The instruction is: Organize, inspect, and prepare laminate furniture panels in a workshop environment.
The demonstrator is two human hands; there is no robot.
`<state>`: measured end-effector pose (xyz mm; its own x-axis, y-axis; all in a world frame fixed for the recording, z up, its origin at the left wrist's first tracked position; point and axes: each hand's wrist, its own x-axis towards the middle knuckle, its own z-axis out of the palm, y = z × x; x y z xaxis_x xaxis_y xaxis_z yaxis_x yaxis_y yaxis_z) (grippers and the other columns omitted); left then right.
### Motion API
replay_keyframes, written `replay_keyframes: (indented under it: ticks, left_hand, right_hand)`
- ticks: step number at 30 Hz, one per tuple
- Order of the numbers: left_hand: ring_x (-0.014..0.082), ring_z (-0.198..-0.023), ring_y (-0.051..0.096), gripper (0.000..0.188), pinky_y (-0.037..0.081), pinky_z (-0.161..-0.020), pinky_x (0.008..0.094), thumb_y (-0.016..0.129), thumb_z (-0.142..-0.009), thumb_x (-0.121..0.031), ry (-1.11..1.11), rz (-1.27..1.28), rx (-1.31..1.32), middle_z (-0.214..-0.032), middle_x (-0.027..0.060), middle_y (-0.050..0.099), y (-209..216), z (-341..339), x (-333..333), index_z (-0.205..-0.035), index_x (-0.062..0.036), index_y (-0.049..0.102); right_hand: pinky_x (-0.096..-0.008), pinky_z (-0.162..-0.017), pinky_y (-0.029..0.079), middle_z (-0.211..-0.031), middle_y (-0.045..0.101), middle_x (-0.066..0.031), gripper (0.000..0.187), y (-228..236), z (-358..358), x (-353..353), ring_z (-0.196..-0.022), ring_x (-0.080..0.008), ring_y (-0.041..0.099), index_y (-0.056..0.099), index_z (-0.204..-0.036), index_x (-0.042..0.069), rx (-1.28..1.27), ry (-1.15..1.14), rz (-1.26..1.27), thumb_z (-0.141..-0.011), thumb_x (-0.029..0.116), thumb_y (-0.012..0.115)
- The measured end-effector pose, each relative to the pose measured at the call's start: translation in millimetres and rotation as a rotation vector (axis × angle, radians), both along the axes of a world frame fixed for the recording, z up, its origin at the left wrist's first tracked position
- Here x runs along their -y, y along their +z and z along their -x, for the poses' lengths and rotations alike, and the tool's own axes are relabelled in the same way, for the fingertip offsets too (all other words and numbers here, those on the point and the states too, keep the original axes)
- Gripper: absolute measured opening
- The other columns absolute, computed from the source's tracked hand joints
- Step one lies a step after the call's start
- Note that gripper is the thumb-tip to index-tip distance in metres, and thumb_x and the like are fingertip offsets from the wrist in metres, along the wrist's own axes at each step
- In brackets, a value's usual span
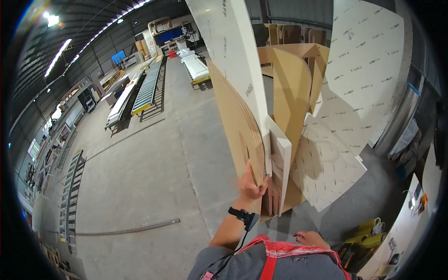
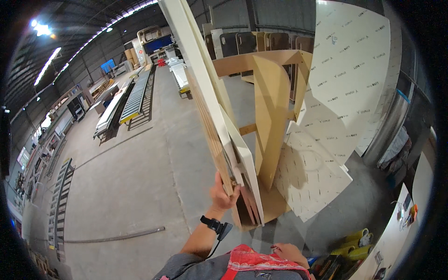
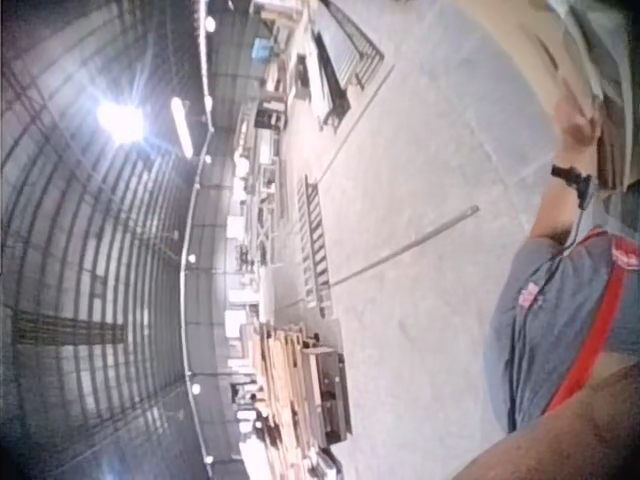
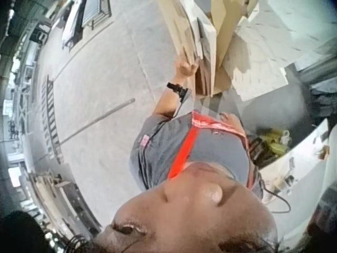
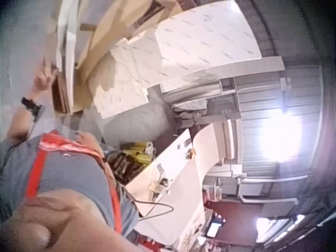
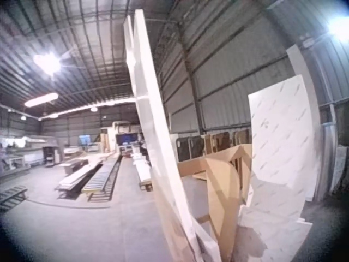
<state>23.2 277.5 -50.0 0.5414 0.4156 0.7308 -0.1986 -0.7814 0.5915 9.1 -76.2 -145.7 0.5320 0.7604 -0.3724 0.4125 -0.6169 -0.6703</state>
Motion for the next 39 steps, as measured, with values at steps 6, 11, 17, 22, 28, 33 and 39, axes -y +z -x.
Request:
replay_keyframes:
  ticks: [6, 11, 17, 22, 28, 33, 39]
  left_hand:
    - [0.0370, -0.074, 0.063, 0.073, 0.051, -0.061, 0.0376, 0.069, -0.077, -0.031, -0.076, -0.026, 0.040, -0.091, 0.0219, 0.061, 9.4, -6.0, -21.2, -0.127, 0.0102, 0.036]
    - [0.0396, -0.083, 0.062, 0.080, 0.051, -0.068, 0.0391, 0.069, -0.077, -0.033, -0.097, 0.161, -0.100, -0.099, 0.0239, 0.060, -6.5, -16.7, -47.1, -0.135, 0.0052, 0.029]
    - [0.0407, -0.108, 0.052, 0.071, 0.043, -0.089, 0.0408, 0.064, -0.083, -0.028, -0.056, 0.405, -0.204, -0.120, 0.0241, 0.052, 2.6, -29.7, -63.9, -0.138, -0.0034, 0.026]
    - [0.0330, -0.105, 0.055, 0.058, 0.043, -0.089, 0.0378, 0.062, -0.086, -0.025, 0.018, 0.514, -0.053, -0.114, 0.0209, 0.056, -8.3, -50.3, -70.9, -0.132, -0.0015, 0.035]
    - [0.0271, -0.089, 0.057, 0.037, 0.045, -0.082, 0.0355, 0.062, -0.085, -0.020, 0.173, 0.462, 0.151, -0.098, 0.0144, 0.058, -17.4, -74.3, -74.8, -0.114, -0.0021, 0.048]
    - [0.0289, -0.077, 0.056, 0.026, 0.045, -0.073, 0.0377, 0.059, -0.086, -0.019, 0.294, 0.306, 0.160, -0.086, 0.0148, 0.059, -21.6, -86.0, -89.1, -0.101, 0.0014, 0.055]
    - [0.0262, -0.089, 0.057, 0.030, 0.044, -0.081, 0.0358, 0.055, -0.091, -0.019, 0.158, 0.564, 0.339, -0.095, 0.0154, 0.061, -58.2, -105.2, -123.6, -0.103, 0.0078, 0.055]
  right_hand:
    - [-0.0451, -0.074, 0.048, -0.091, 0.063, -0.0208, 0.033, -18.0, -22.2, -37.6, -0.087, -0.0385, 0.060, 0.056, -0.110, 0.012, 0.016, 0.101, 0.138, -0.087, 0.035, 0.046]
    - [-0.0449, -0.074, 0.048, -0.091, 0.063, -0.0214, 0.034, -31.8, -23.7, -26.9, -0.087, -0.0393, 0.060, 0.057, -0.108, 0.011, -0.061, 0.085, 0.157, -0.086, 0.035, 0.050]
    - [-0.0402, -0.072, 0.049, -0.087, 0.065, -0.0182, 0.026, -3.4, -64.4, -16.9, -0.083, -0.0341, 0.063, 0.062, -0.103, 0.010, -0.076, -0.038, 0.032, -0.085, 0.027, 0.056]
    - [-0.0342, -0.069, 0.050, -0.082, 0.067, -0.0134, 0.024, 48.8, -126.2, -18.8, -0.077, -0.0260, 0.065, 0.062, -0.104, 0.008, 0.103, -0.185, -0.057, -0.083, 0.018, 0.057]
    - [-0.0246, -0.069, 0.046, -0.085, 0.064, -0.0037, 0.021, 73.1, -194.5, 20.7, -0.077, -0.0115, 0.058, 0.061, -0.101, 0.001, 0.092, -0.520, -0.472, -0.081, -0.003, 0.054]
    - [-0.0226, -0.071, 0.043, -0.095, 0.059, -0.0004, 0.028, 96.4, -255.7, 72.4, -0.083, -0.0089, 0.054, 0.056, -0.107, 0.001, 0.272, -0.601, -0.531, -0.081, -0.010, 0.051]
    - [-0.0364, -0.103, 0.032, -0.136, 0.040, -0.0101, 0.054, 78.6, -355.1, 136.5, -0.128, -0.0229, 0.036, 0.037, -0.134, 0.006, 0.358, -0.770, -0.669, -0.086, 0.003, 0.060]
